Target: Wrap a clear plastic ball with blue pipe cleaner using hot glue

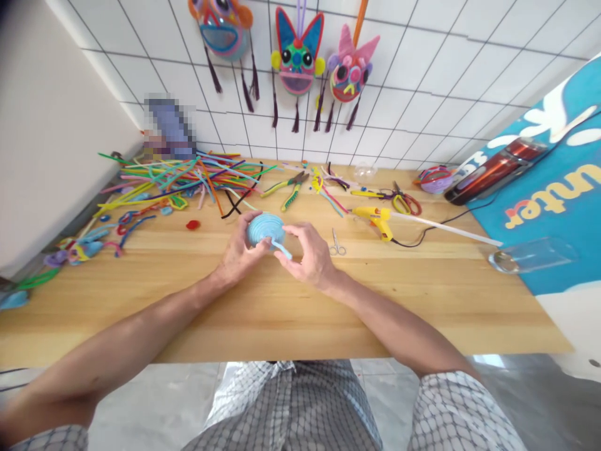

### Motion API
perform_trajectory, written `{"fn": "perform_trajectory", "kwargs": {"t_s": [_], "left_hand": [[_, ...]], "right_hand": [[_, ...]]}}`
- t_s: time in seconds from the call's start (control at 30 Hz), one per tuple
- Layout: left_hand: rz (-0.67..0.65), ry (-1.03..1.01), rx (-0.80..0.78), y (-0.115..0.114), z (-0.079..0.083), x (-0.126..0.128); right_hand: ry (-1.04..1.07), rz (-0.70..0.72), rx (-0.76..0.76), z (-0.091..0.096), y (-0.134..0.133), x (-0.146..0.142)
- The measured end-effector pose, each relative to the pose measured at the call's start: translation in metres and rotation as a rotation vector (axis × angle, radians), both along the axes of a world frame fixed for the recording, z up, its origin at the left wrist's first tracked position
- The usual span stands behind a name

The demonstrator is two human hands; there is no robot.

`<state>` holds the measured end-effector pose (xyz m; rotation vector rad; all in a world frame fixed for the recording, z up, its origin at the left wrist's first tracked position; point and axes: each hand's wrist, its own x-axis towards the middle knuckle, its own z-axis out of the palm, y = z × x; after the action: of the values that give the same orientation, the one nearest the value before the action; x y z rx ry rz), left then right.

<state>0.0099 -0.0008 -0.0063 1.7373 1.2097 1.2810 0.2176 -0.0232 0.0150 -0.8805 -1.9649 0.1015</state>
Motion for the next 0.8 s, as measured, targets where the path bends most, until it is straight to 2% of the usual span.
{"fn": "perform_trajectory", "kwargs": {"t_s": [0.2, 0.37, 0.8], "left_hand": [[-0.044, -0.017, -0.101, -0.003, -0.002, -0.003], [-0.084, -0.013, -0.204, -0.006, 0.001, -0.003], [-0.099, -0.01, -0.278, -0.012, 0.014, 0.003]], "right_hand": [[-0.006, 0.026, -0.016, -0.013, -0.003, -0.01], [0.001, 0.021, -0.04, -0.016, -0.001, -0.01], [-0.043, 0.028, -0.046, -0.019, 0.001, -0.005]]}}
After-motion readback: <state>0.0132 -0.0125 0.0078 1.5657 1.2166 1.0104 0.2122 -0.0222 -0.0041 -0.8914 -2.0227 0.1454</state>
